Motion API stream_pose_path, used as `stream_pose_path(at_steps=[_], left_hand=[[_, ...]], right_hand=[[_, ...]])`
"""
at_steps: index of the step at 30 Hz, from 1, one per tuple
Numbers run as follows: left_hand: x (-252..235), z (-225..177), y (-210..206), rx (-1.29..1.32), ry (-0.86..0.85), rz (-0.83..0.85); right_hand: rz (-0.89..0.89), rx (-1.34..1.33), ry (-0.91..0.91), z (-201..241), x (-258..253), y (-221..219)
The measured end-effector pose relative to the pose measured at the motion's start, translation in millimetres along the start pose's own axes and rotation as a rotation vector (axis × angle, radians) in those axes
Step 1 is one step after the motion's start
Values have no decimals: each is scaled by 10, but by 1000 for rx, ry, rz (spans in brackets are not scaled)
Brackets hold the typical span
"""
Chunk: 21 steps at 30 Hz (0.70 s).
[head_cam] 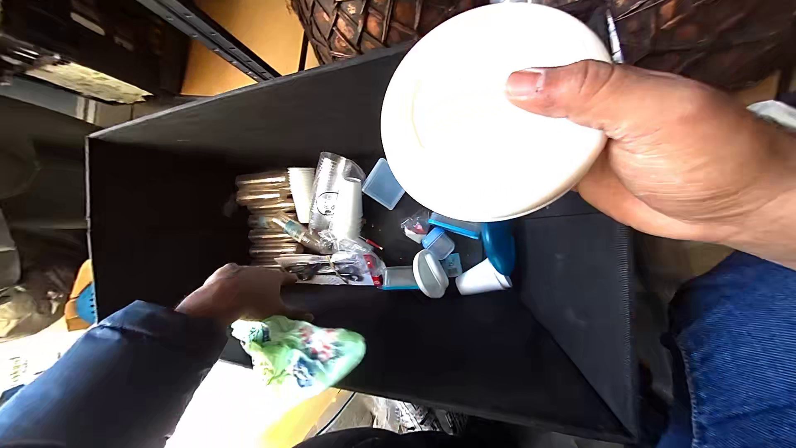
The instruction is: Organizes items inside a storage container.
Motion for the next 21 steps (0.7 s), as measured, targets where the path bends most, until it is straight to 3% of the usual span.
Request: stream_pose_path(at_steps=[2, 4, 8, 11, 13, 14, 17, 19, 21], left_hand=[[-153, 114, -194, 127, -83, -61], [-283, -18, -352, 313, -277, -99], [-148, -482, -431, 593, -488, 165], [308, -442, -296, 819, -670, 236], [572, -323, -272, 855, -916, 153], [705, -271, -280, 800, -947, 46], [1013, -119, -459, 642, -814, -471], [1246, 30, -554, 907, -830, -561], [1506, 125, -664, 1236, -805, -496]], right_hand=[[-14, 1, 17, -22, -15, -12], [-16, 15, 38, -50, -30, -19], [-30, 37, 82, -92, -108, -24], [-10, 29, 119, -107, -115, -24], [4, 18, 133, -102, -116, -8], [9, 16, 131, -100, -119, 6], [20, -7, 126, -109, -132, 23], [16, -5, 134, -98, -139, 12], [15, 4, 143, -98, -136, -4]])
Point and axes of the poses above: each hand's wrist, its own x-axis away from the middle knuckle, its own y-axis out of the back of the hand, z = x × y, the point moved 3 cm from there along -x, towards the middle knuckle, and after that the axes turned 11 degrees about x, right-handed, at the moved point
